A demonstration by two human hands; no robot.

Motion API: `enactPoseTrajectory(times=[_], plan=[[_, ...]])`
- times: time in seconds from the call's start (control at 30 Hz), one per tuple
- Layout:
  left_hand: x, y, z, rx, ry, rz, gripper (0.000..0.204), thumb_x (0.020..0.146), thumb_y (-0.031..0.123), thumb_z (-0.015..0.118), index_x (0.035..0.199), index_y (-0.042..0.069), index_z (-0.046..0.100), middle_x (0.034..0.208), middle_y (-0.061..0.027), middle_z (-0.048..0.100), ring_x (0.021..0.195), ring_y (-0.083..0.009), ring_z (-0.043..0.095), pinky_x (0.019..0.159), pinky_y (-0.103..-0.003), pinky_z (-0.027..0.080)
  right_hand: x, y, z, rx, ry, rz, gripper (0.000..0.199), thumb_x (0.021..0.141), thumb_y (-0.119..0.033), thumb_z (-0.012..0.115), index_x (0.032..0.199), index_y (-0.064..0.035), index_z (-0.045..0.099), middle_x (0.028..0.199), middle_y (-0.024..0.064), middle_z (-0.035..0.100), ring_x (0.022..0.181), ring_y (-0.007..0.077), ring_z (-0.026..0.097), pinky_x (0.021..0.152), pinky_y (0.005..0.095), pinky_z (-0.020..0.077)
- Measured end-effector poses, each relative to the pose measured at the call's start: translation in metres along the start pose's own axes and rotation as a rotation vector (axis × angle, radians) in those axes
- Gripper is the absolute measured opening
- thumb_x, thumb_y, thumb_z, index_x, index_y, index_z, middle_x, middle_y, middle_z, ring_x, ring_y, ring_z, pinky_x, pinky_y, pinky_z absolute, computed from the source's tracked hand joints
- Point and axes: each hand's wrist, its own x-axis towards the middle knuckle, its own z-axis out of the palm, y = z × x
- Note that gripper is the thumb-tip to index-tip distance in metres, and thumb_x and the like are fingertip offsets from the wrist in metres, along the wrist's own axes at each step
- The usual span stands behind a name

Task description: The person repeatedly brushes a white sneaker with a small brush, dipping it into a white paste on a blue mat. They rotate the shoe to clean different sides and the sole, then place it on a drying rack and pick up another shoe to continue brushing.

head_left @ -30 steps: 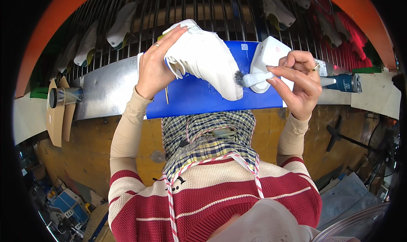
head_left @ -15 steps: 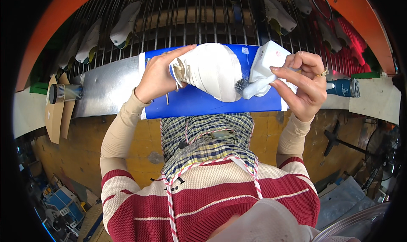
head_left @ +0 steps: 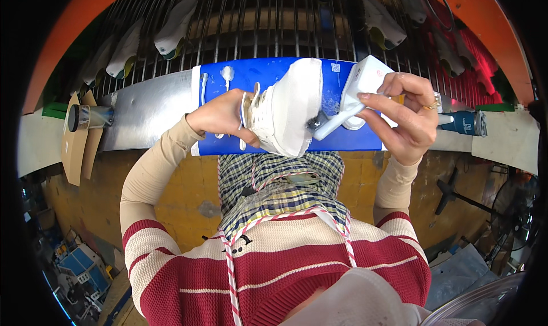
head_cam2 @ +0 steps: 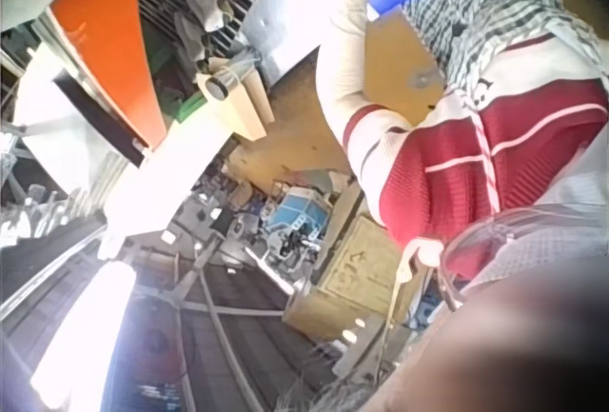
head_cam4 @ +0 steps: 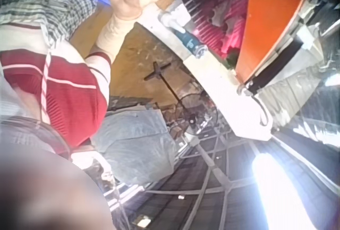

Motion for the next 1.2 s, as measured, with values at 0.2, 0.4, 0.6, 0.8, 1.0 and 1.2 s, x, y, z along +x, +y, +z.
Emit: enactPoseTrajectory(times=[0.2,0.4,0.6,0.8,1.0,1.2], plan=[[-0.02,0.001,-0.005,-0.067,0.16,-0.03,0.056,0.059,0.01,0.091,0.11,-0.001,0.069,0.098,-0.0101,0.074,0.09,-0.0173,0.07,0.085,-0.031,0.054,-0.037,0.013,-0.015,-0.076,-0.013,0.365,0.02,0.075,-0.004,0.08,0.094,-0.0013,0.075,0.086,0.0067,0.057,0.08,0.0167,0.059,0.07,0.0274,0.0478],[-0.019,-0.023,-0.003,-0.058,0.277,-0.151,0.064,0.063,0.012,0.092,0.118,-0.002,0.061,0.099,-0.0097,0.074,0.089,-0.0151,0.069,0.082,-0.031,0.055,-0.125,0.034,-0.012,-0.527,-0.129,0.841,0.014,0.082,-0.015,0.078,0.09,-0.0041,0.074,0.091,0.0103,0.059,0.063,0.0268,0.062,0.06,0.039,0.05],[-0.017,-0.067,0.015,0.025,0.521,0.086,0.079,0.068,0.01,0.09,0.132,-0.007,0.047,0.112,-0.0128,0.068,0.098,-0.0193,0.068,0.08,-0.032,0.057,-0.18,0.044,0.023,-0.796,-0.038,0.832,0.008,0.082,-0.012,0.075,0.086,-0.0055,0.073,0.093,0.0105,0.059,0.069,0.0312,0.062,0.062,0.0419,0.0493],[-0.008,-0.084,0.027,-0.064,0.802,0.298,0.127,0.066,0.019,0.093,0.156,-0.001,0.006,0.154,-0.0193,0.029,0.135,-0.0253,0.042,0.108,-0.037,0.042,-0.196,0.049,0.04,-0.837,0.003,0.803,0.01,0.081,-0.013,0.076,0.085,-0.0043,0.073,0.093,0.0103,0.058,0.069,0.0303,0.061,0.062,0.0409,0.0483],[0.005,-0.079,0.0,-0.219,0.854,0.317,0.103,0.078,0.002,0.076,0.157,0.003,0.011,0.139,-0.0151,0.048,0.12,-0.0226,0.056,0.099,-0.034,0.049,-0.214,0.058,0.024,-0.102,0.221,1.353,0.017,0.086,-0.017,0.075,0.093,-0.0018,0.076,0.077,0.0067,0.066,0.058,0.0109,0.052,0.052,0.0272,0.04],[0.014,-0.064,0.013,-0.696,0.711,0.116,0.073,0.084,0.012,0.066,0.148,0.003,0.032,0.126,-0.017,0.059,0.111,-0.0263,0.064,0.094,-0.037,0.055,-0.172,0.055,0.028,0.902,0.438,1.45,0.02,0.094,-0.015,0.066,0.092,0.0042,0.073,0.093,0.0078,0.07,0.06,0.0086,0.049,0.05,0.0246,0.0353]])
